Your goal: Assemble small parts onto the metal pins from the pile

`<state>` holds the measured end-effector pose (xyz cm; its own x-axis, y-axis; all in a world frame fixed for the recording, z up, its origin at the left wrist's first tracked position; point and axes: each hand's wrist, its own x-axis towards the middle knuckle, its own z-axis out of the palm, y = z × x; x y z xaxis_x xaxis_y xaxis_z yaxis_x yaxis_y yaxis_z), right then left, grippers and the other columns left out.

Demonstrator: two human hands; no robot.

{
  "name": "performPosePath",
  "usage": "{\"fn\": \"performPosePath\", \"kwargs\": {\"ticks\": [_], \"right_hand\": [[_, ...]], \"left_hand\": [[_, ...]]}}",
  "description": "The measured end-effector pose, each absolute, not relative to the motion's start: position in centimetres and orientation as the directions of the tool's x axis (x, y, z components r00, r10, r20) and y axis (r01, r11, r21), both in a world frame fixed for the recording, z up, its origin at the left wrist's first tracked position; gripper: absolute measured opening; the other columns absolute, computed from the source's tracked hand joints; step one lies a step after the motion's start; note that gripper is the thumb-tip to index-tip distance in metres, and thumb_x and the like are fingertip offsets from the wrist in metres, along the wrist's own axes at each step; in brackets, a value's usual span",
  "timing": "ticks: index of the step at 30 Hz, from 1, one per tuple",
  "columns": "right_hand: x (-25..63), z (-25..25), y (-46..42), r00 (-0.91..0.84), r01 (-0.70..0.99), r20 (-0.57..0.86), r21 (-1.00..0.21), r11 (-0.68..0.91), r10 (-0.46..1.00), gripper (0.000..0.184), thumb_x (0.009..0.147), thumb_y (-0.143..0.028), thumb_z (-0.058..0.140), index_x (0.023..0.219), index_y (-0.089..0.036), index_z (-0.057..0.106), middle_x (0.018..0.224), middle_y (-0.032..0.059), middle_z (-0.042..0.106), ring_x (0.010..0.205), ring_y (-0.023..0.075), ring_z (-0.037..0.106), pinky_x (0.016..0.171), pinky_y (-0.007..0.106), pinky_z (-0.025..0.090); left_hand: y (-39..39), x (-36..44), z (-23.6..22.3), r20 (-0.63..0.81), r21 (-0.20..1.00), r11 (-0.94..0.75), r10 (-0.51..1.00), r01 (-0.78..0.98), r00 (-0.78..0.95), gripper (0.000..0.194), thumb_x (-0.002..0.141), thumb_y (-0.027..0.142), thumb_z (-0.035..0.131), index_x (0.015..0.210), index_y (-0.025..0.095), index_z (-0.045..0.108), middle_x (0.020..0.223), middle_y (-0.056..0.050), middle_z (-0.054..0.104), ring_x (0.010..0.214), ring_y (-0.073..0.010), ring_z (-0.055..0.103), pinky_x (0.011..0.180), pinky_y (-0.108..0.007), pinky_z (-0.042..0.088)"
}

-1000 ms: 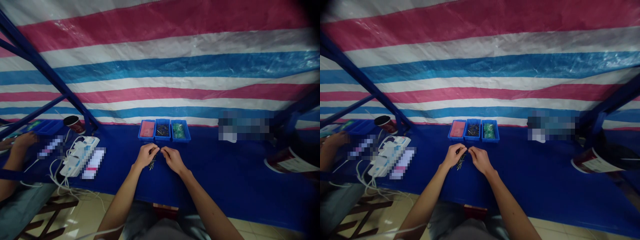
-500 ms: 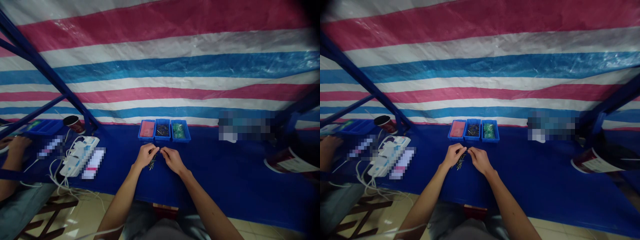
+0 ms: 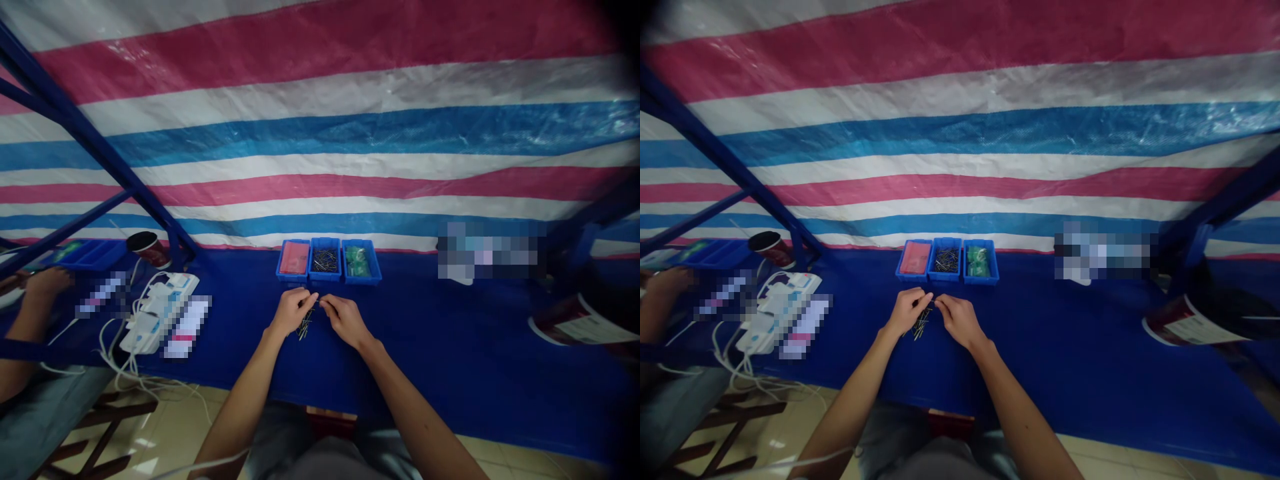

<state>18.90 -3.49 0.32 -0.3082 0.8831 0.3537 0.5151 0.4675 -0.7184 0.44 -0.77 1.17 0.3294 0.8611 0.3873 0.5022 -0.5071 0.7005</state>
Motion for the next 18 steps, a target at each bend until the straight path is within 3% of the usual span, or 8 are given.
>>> {"fn": "performPosePath", "kwargs": {"ticks": [7,18], "right_hand": [[19.07,0.43,-3.37,-0.28,0.504,0.366,-0.731,0.46,0.887,0.026,0.103,-0.031,0.04,0.094,-0.021,0.063,0.08,0.0033,0.066,0.069,0.0161,0.061,0.065,0.025,0.041],[19.04,0.23,-3.37,-0.278,0.511,0.353,-0.733,0.449,0.893,0.026,0.102,-0.031,0.041,0.093,-0.022,0.063,0.079,0.0025,0.067,0.068,0.0157,0.061,0.064,0.024,0.041]], "left_hand": [[-1.31,0.53,1.94,0.344,0.734,-0.489,0.866,0.472,0.363,0.03,0.096,0.035,0.049,0.074,0.016,0.055,0.063,0.003,0.048,0.058,-0.0095,0.044,0.061,-0.023,0.035],[-1.48,0.38,2.16,0.357,0.751,-0.504,0.854,0.428,0.379,0.011,0.092,0.026,0.052,0.089,0.018,0.057,0.066,0.002,0.056,0.059,-0.0105,0.05,0.061,-0.022,0.037]]}}
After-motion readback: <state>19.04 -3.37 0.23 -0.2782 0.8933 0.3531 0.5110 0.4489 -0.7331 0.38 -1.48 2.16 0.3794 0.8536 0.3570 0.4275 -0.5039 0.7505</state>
